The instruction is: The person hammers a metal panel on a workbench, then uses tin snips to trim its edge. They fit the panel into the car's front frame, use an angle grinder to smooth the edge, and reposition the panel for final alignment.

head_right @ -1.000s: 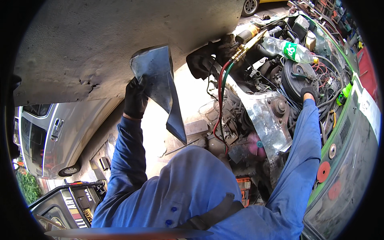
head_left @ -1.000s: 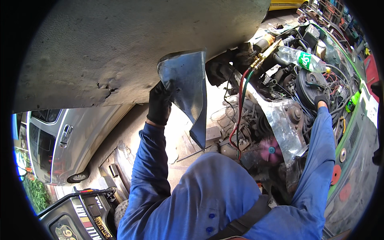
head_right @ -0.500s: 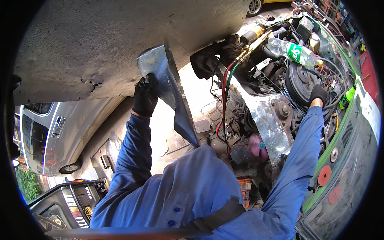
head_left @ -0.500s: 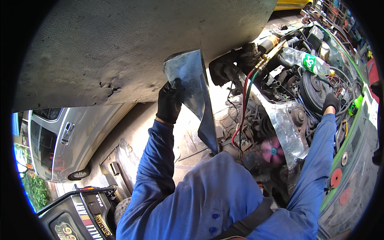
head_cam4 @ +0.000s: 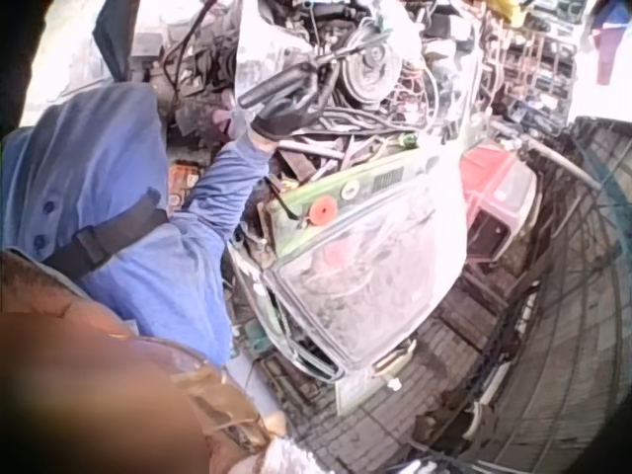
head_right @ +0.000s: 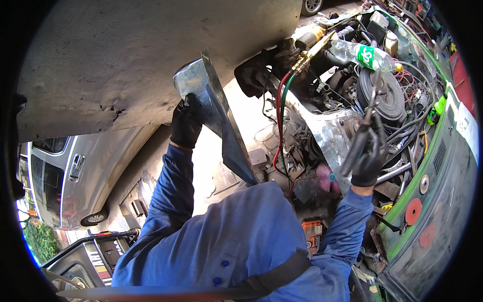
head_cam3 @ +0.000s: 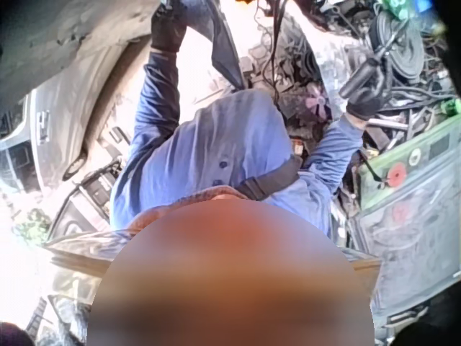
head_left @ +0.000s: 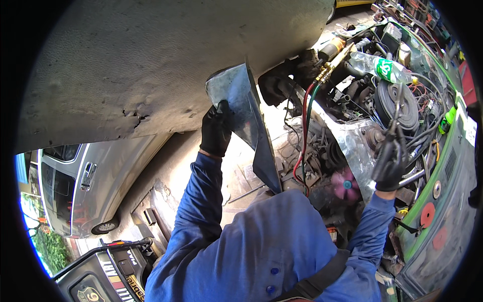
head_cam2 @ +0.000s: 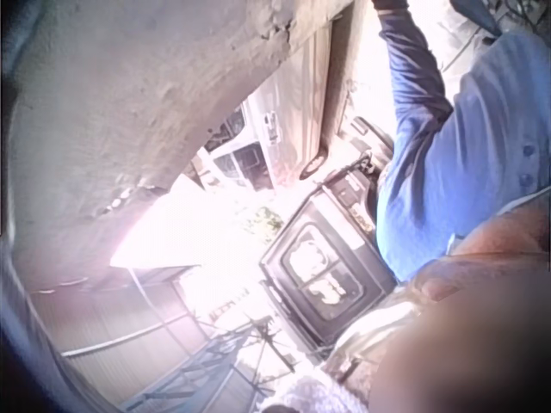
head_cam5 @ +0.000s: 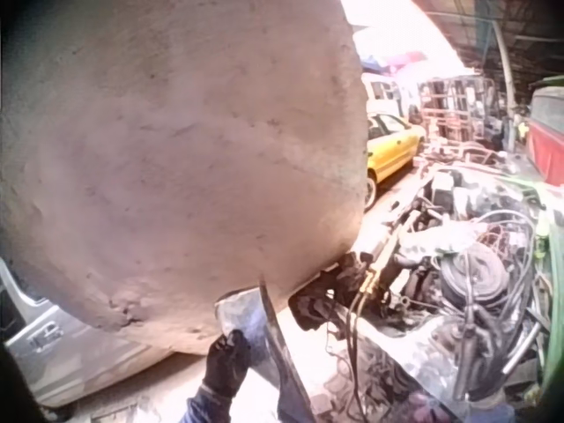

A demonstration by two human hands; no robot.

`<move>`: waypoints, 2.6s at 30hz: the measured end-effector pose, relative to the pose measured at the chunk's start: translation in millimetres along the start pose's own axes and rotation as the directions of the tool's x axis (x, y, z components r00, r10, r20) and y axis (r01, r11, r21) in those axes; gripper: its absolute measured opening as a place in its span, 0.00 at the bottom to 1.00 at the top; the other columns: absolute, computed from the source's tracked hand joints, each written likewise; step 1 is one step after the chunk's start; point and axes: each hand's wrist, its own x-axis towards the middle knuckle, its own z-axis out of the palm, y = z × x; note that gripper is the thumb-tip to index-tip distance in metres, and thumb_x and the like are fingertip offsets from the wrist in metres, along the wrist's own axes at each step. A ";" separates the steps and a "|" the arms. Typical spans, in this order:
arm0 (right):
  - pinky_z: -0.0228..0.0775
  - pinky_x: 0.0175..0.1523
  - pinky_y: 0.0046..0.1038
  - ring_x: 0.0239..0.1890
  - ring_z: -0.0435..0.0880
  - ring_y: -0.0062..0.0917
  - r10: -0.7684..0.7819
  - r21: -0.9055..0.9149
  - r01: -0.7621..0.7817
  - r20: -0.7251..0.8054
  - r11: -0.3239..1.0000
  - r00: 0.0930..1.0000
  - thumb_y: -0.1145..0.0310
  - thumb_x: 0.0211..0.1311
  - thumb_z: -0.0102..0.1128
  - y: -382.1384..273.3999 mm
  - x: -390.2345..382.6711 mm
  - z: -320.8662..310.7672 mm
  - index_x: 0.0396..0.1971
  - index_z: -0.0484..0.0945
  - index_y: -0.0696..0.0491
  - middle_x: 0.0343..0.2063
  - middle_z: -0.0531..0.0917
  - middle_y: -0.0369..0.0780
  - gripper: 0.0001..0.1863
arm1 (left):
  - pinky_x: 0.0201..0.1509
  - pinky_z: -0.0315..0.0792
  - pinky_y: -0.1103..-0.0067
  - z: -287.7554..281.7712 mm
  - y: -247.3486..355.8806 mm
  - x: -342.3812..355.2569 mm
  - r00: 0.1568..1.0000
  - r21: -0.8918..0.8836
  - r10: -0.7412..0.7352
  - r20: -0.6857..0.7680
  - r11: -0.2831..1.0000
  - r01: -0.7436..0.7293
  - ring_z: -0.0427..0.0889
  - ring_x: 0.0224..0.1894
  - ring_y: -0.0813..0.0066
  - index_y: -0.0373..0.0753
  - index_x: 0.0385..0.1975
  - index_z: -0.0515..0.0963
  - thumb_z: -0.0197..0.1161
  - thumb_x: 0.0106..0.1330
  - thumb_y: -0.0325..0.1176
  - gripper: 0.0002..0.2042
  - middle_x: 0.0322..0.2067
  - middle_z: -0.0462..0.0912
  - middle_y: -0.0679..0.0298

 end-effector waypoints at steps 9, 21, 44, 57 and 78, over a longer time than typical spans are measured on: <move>0.80 0.62 0.36 0.56 0.88 0.35 0.187 0.089 -0.265 0.501 0.960 0.845 0.35 0.74 0.58 -42.7 -108.3 52.9 0.68 0.74 0.64 0.55 0.86 0.50 0.45 | 0.48 0.76 0.81 33.3 -3.6 -26.6 0.972 0.352 0.120 -0.203 0.935 -0.042 0.81 0.40 0.84 0.36 0.53 0.83 0.63 0.81 0.37 0.12 0.41 0.85 0.72; 0.73 0.68 0.47 0.65 0.82 0.50 -0.176 0.123 0.126 0.645 0.984 0.744 0.28 0.54 0.73 -65.2 -150.8 68.5 0.72 0.66 0.67 0.63 0.79 0.57 0.62 | 0.30 0.61 0.85 34.8 -20.7 -69.1 0.948 0.262 0.089 -0.304 0.965 -0.007 0.68 0.25 0.91 0.42 0.45 0.86 0.69 0.77 0.40 0.09 0.26 0.76 0.81; 0.76 0.65 0.33 0.59 0.84 0.30 0.047 0.222 -0.349 0.782 0.910 0.622 0.80 0.60 0.59 -97.2 -133.2 48.4 0.75 0.60 0.65 0.60 0.81 0.50 0.41 | 0.44 0.67 0.84 54.2 -18.7 -96.4 0.907 0.440 0.290 -0.306 0.888 -0.136 0.74 0.38 0.89 0.37 0.51 0.86 0.71 0.76 0.39 0.13 0.38 0.84 0.78; 0.78 0.61 0.30 0.53 0.86 0.27 0.107 0.054 -0.254 0.809 0.966 0.577 0.74 0.67 0.65 -91.6 -153.7 84.4 0.73 0.67 0.62 0.50 0.85 0.45 0.35 | 0.56 0.75 0.82 69.5 -4.0 -88.8 0.935 0.277 0.204 -0.288 0.953 -0.123 0.83 0.49 0.84 0.34 0.55 0.84 0.70 0.76 0.39 0.16 0.50 0.87 0.69; 0.80 0.57 0.28 0.50 0.86 0.22 0.108 0.173 -0.403 0.803 0.899 0.587 0.73 0.72 0.66 -92.4 -156.1 95.1 0.70 0.70 0.62 0.52 0.88 0.45 0.29 | 0.48 0.71 0.84 74.9 -9.6 -106.4 0.921 0.435 0.332 -0.205 0.874 -0.218 0.79 0.42 0.88 0.33 0.53 0.84 0.67 0.79 0.39 0.15 0.43 0.86 0.73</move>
